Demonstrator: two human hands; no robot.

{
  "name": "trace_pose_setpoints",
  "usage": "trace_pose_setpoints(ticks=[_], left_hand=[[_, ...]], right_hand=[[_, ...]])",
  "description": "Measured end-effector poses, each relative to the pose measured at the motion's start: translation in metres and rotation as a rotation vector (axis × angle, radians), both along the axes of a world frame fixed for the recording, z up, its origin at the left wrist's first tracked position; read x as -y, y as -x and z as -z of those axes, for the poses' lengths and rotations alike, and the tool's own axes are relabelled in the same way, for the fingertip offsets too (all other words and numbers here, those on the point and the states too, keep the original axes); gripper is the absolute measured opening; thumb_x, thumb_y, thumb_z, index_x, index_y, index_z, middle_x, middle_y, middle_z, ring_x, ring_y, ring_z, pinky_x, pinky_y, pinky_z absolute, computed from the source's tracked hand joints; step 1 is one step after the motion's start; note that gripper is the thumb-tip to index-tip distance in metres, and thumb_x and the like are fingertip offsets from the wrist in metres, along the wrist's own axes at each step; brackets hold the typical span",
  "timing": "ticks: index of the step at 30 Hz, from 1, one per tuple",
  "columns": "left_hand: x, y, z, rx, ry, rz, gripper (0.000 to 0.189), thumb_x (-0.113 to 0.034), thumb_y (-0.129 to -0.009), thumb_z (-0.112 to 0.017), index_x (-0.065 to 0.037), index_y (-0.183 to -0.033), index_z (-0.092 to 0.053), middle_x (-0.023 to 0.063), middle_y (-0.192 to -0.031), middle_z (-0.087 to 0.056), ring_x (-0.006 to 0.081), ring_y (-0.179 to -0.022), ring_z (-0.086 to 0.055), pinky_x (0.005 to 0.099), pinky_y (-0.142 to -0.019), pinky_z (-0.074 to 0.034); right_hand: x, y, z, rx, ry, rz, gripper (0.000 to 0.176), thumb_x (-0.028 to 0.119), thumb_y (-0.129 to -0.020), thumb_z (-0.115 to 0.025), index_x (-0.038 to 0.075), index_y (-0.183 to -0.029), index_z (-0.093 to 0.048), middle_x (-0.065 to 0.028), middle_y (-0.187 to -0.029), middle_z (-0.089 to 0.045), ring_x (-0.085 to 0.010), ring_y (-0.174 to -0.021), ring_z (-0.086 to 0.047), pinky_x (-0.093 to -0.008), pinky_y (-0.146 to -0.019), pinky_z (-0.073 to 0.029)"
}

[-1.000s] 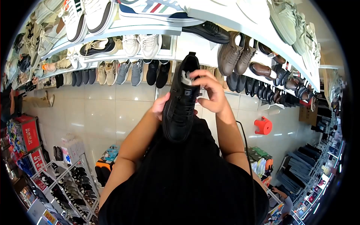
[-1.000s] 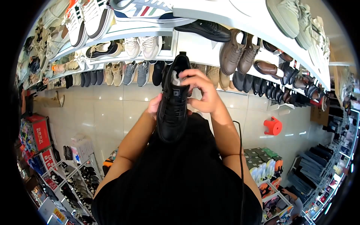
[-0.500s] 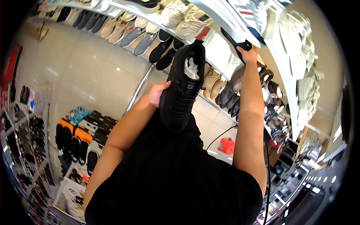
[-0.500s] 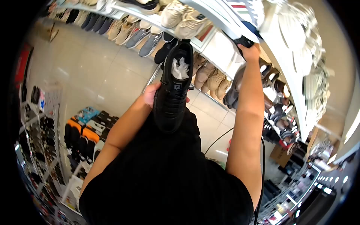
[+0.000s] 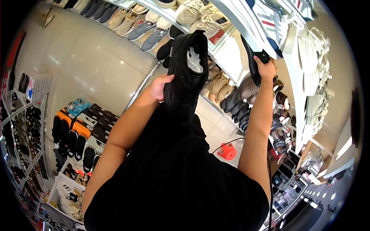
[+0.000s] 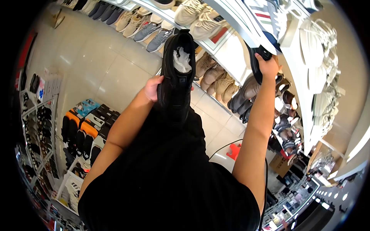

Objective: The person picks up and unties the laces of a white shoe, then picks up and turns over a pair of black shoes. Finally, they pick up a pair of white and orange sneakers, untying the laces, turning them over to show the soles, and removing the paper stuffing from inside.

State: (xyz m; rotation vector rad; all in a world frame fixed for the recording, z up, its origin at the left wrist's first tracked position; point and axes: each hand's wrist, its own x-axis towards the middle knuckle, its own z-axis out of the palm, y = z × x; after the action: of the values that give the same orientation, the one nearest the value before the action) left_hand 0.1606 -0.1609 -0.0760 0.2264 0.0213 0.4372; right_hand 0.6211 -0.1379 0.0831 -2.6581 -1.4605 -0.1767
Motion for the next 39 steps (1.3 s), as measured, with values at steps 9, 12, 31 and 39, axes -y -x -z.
trace_pose_setpoints(ticks=[9, 12, 31, 39], left_hand=[[0.005, -0.049, -0.055, -0.003, -0.071, 0.122, 0.095, -0.052, -0.091, -0.062, 0.000, -0.161, -0.024, 0.0169, -0.166, -0.030, 0.0423, -0.145, -0.042, 0.0544, -0.115, -0.043], [0.013, -0.064, -0.063, 0.075, -0.066, 0.181, 0.092, -0.048, -0.094, -0.059, -0.001, -0.163, -0.019, 0.0190, -0.167, -0.027, 0.0435, -0.146, -0.040, 0.0546, -0.116, -0.041], [0.021, -0.293, 0.001, 0.057, 0.310, -0.235, 0.062, -0.040, -0.098, -0.062, -0.001, -0.146, -0.052, 0.0193, -0.143, -0.060, 0.0385, -0.133, -0.056, 0.0543, -0.117, -0.039], [0.059, -0.299, 0.028, 0.281, 0.304, -0.322, 0.064, -0.029, -0.090, -0.065, 0.000, -0.146, -0.051, 0.0213, -0.144, -0.059, 0.0408, -0.133, -0.056, 0.0562, -0.117, -0.038]], right_hand=[[0.024, 0.010, 0.006, -0.096, -0.308, -0.181, 0.068, 0.034, -0.073, -0.090, 0.007, -0.130, -0.065, -0.0185, -0.116, -0.073, -0.0353, -0.108, -0.071, -0.0412, -0.095, -0.054], [0.036, 0.007, 0.014, -0.057, -0.373, -0.194, 0.069, 0.040, -0.074, -0.088, 0.010, -0.131, -0.065, -0.0178, -0.114, -0.073, -0.0362, -0.106, -0.070, -0.0423, -0.094, -0.055], [0.025, -0.031, 0.003, -0.171, -0.278, -0.434, 0.072, 0.036, -0.074, -0.088, 0.015, -0.136, -0.060, -0.0133, -0.122, -0.069, -0.0332, -0.112, -0.067, -0.0418, -0.096, -0.054], [0.078, -0.008, 0.010, -0.270, -0.495, -0.549, 0.069, 0.031, -0.073, -0.090, 0.010, -0.132, -0.062, -0.0156, -0.115, -0.068, -0.0313, -0.102, -0.069, -0.0393, -0.088, -0.056]])
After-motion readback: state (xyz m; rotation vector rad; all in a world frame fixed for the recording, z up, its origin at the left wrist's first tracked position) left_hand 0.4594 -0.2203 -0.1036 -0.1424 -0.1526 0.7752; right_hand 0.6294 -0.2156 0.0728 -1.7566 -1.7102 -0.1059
